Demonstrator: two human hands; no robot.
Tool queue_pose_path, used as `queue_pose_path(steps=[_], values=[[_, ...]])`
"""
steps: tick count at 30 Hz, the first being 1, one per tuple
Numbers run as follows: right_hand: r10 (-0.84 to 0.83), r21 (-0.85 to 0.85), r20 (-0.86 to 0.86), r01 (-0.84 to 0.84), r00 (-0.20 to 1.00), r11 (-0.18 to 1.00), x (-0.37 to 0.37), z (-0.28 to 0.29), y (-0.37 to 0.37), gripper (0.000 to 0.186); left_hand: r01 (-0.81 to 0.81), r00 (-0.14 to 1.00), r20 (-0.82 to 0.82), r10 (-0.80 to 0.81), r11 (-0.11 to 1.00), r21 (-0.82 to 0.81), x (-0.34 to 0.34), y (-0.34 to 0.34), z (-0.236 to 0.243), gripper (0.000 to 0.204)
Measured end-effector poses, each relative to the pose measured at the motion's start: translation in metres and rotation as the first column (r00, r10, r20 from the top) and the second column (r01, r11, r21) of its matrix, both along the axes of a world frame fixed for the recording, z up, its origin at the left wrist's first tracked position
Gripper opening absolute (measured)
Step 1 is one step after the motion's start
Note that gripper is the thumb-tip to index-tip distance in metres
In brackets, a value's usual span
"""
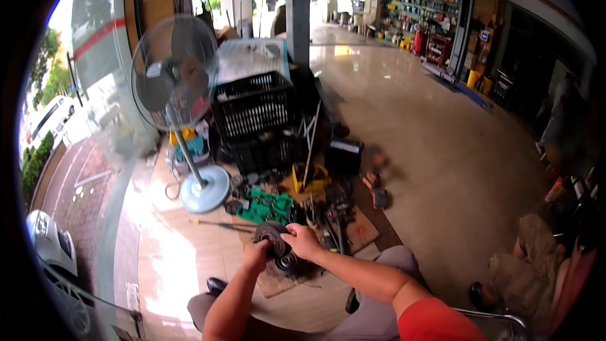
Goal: The person cleans and separates components of a car part, using a hammer and a scraper to remove buildup and debris.
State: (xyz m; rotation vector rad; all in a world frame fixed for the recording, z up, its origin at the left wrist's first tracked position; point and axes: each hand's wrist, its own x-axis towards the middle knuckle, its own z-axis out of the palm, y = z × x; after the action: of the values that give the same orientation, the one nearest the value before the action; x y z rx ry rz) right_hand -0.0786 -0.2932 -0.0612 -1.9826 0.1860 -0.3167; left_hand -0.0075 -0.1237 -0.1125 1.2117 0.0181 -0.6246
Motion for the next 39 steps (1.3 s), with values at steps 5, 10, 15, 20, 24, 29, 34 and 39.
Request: queue_pose_path(steps=[5,10,15,20,24,29,34,39], values=[[0.159,0.024,0.066,-0.161,0.985,0.987,0.097,0.177,-0.027,0.073,-0.117,0.989,0.080,0.124,0.990,-0.082,0.020,0.022,0.002,0.034],[-0.041,-0.473,0.205,0.136,0.978,0.870,0.174,0.281,-0.062,0.048,-0.188,0.982,-0.031,0.187,0.982,-0.003,0.008,0.013,0.026,0.036],[0.168,-0.438,0.075,-0.119,0.983,0.891,0.080,0.177,-0.018,0.032,-0.184,0.983,0.010,0.184,0.983,0.017,0.001,0.016,0.024,0.032],[0.037,-0.359,-0.142,-0.086,0.989,0.929,0.004,0.050,-0.013,0.044,-0.136,0.991,0.019,0.136,0.990,0.036,-0.006,0.002,0.020,0.029],[0.066,-0.153,-0.198,-0.097,0.978,0.984,-0.022,-0.005,-0.012,0.041,-0.035,0.999,0.006,0.034,0.998,0.045,-0.016,-0.005,0.001,0.025],[0.058,-0.128,-0.172,-0.081,0.983,0.989,-0.020,-0.016,-0.012,0.037,-0.037,0.999,0.011,0.035,0.987,0.156,-0.006,-0.008,-0.015,0.030],[-0.011,-0.157,-0.224,-0.025,0.975,0.987,-0.022,-0.025,-0.012,0.035,-0.007,1.000,-0.003,0.008,0.989,0.145,-0.012,-0.016,-0.014,0.028],[-0.047,-0.153,-0.258,0.007,0.965,0.988,-0.017,-0.050,-0.014,0.036,0.006,1.000,-0.006,-0.004,0.969,0.246,-0.012,-0.020,-0.024,0.026]])
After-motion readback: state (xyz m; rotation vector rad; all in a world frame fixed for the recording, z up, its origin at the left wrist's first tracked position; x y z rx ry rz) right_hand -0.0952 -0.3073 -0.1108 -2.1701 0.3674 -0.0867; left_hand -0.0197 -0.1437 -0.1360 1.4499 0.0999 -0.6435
